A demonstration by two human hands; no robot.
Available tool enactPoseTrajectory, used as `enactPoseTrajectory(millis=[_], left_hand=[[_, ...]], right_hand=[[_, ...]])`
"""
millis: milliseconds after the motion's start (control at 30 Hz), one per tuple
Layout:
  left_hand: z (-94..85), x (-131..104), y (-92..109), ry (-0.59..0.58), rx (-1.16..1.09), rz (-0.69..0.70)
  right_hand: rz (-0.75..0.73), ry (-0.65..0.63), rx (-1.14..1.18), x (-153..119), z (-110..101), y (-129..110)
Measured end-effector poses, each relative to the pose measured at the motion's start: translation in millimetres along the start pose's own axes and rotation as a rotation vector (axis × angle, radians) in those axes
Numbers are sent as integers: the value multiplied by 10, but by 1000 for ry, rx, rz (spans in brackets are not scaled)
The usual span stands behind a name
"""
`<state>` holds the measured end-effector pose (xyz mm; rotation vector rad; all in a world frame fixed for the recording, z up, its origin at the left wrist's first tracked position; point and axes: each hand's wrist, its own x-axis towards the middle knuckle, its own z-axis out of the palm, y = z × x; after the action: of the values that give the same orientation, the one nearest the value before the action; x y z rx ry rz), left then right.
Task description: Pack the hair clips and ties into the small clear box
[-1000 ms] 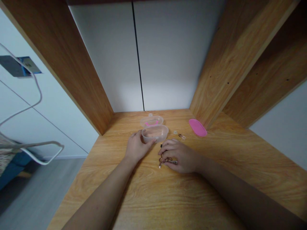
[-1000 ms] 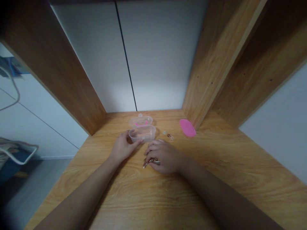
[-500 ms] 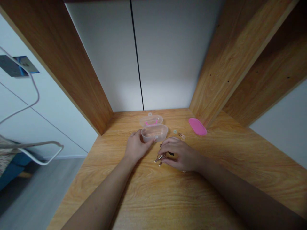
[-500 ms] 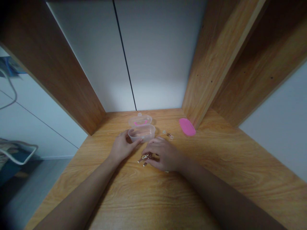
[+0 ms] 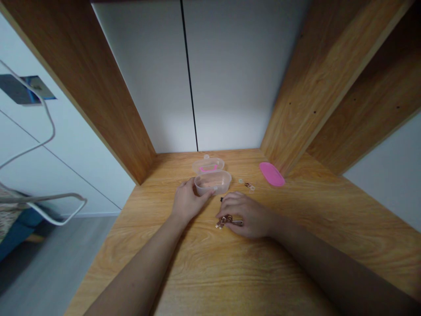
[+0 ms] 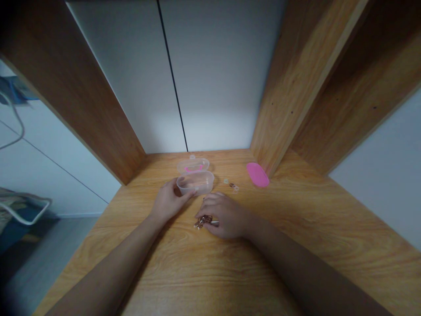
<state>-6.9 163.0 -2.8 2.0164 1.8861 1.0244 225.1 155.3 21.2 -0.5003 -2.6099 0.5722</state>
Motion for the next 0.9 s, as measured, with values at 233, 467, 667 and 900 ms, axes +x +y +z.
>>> enactPoseTrajectory(millis=[233, 467, 667, 900], left_hand=[[9, 5, -9, 5, 9, -7], [3, -20, 62, -30, -59, 77], [-43, -58, 146, -78, -111, 218], [-98, -69, 194, -120, -102, 297]], right_hand=[[-57, 186, -100, 12, -32, 10], [187, 620, -303, -23, -160, 67], [232, 662, -354, -13, -135, 140], [208, 590, -338, -17, -133, 133]])
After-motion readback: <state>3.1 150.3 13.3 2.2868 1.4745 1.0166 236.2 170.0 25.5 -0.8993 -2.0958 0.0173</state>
